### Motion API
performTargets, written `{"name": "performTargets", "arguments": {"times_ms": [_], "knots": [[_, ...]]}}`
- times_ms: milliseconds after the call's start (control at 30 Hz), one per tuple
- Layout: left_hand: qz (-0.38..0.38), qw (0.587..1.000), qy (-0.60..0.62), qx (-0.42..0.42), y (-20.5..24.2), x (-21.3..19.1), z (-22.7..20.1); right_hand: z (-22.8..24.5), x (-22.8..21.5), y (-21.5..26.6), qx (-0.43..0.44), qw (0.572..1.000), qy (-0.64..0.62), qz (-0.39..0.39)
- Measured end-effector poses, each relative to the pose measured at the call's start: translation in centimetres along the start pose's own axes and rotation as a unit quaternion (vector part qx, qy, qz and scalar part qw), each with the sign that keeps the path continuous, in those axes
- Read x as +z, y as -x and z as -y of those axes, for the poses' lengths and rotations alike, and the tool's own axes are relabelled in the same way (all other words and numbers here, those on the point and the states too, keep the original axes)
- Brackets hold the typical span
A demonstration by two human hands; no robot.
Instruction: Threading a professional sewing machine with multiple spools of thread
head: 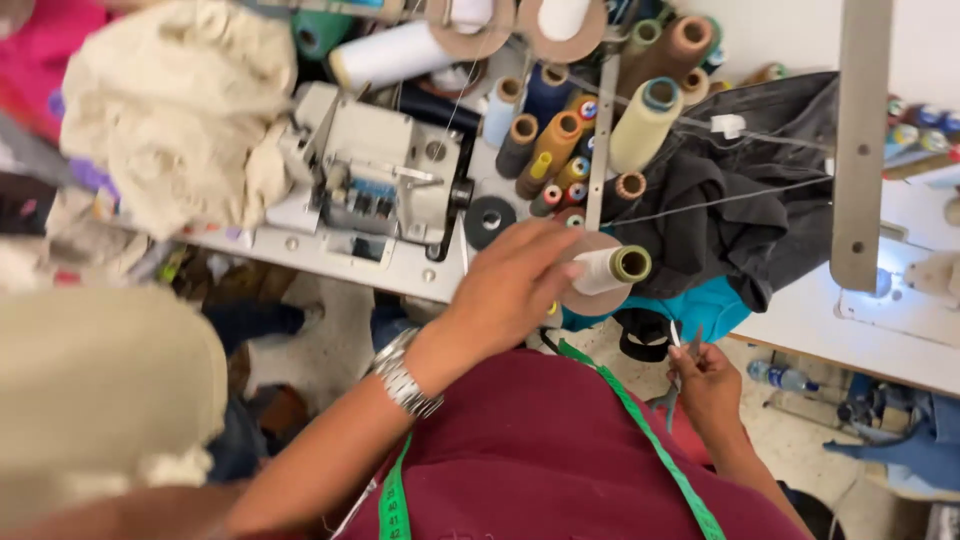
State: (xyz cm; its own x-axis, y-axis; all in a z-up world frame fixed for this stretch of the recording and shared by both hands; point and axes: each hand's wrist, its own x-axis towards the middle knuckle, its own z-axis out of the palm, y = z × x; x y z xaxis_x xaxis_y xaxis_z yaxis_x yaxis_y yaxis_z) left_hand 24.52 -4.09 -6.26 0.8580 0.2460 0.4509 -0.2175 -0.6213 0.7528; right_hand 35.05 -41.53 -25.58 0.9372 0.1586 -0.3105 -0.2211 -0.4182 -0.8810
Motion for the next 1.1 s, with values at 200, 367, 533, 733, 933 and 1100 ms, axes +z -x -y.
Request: {"name": "performTargets", "arguments": {"times_ms": [200, 367, 533, 733, 933, 1100], "knots": [[0.144, 0.957, 0.236, 0.086, -5.4, 5.3, 3.5, 5.1, 3.8, 7.5, -0.062, 0.984, 0.084, -0.142], [0.286, 0.913, 0.288, 0.030, -4.4, 2.1, 6.4, 13.0, 9.8, 13.7, -0.061, 0.975, -0.012, -0.213], [0.280, 0.907, 0.306, -0.074, -2.2, -0.9, 8.2, 16.2, 12.9, 15.0, 0.001, 0.989, -0.005, -0.151], [0.249, 0.935, 0.244, -0.067, -2.2, -3.3, 7.9, 21.4, 14.9, 12.0, -0.024, 0.993, -0.111, -0.033], [0.315, 0.932, 0.164, 0.066, -0.2, -1.7, 9.7, 22.0, 14.7, 8.8, 0.041, 0.979, -0.166, 0.115], [0.384, 0.914, 0.121, 0.061, -1.2, -2.6, 10.4, 19.2, 15.1, 8.0, 0.044, 0.979, -0.144, 0.140]]}}
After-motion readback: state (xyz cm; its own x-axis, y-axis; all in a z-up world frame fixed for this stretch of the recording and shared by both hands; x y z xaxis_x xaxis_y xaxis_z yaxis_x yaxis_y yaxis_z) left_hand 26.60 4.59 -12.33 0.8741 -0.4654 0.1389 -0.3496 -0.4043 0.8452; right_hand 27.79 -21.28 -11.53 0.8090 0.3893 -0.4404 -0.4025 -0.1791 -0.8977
